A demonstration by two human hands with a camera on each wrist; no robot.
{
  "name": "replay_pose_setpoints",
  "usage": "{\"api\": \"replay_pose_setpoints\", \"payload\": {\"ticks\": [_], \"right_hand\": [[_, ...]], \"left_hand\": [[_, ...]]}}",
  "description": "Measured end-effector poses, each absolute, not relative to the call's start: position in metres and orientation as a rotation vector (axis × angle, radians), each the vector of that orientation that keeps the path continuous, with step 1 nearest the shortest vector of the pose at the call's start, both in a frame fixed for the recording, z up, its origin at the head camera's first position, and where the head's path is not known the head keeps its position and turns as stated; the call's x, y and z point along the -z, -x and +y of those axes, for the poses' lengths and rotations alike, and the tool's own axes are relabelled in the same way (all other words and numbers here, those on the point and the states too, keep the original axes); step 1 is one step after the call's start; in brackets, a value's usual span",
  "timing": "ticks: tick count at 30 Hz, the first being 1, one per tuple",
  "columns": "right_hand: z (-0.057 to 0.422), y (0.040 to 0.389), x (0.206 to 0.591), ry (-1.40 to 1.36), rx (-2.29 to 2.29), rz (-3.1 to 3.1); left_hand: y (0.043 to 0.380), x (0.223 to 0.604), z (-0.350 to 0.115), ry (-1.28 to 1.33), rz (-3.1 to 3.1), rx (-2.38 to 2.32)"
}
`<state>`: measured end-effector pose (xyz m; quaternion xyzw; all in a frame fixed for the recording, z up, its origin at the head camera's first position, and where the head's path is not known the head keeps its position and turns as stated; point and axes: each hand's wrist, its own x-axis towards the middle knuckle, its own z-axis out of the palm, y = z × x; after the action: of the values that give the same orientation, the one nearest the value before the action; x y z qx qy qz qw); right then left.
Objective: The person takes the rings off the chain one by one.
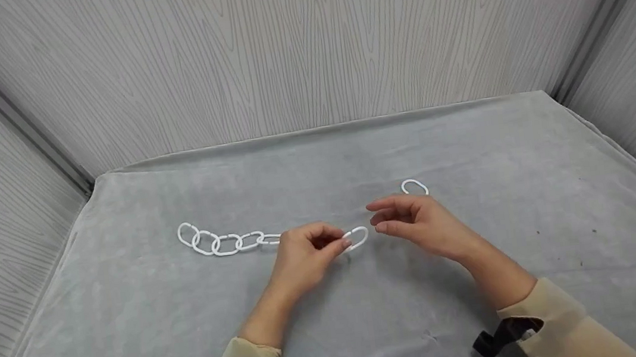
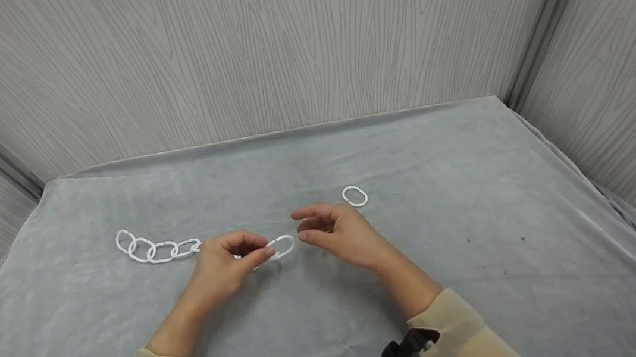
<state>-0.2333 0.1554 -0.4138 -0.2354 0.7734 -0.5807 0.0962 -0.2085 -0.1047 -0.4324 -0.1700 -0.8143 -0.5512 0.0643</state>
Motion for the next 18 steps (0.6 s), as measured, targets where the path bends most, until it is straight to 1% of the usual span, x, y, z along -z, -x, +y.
{"api": "replay_pose_setpoints", "payload": {"ticks": [13, 18], "right_hand": [[0.145, 0.237, 0.437, 0.790, 1.829, 2.157], [0.144, 0.238, 0.442, 0.781, 1.829, 2.129]], "left_hand": [[0.209, 0.433, -0.105, 0.515, -2.446, 1.671], [0.208, 0.433, -0.105, 0.516, -2.435, 1.683]]}}
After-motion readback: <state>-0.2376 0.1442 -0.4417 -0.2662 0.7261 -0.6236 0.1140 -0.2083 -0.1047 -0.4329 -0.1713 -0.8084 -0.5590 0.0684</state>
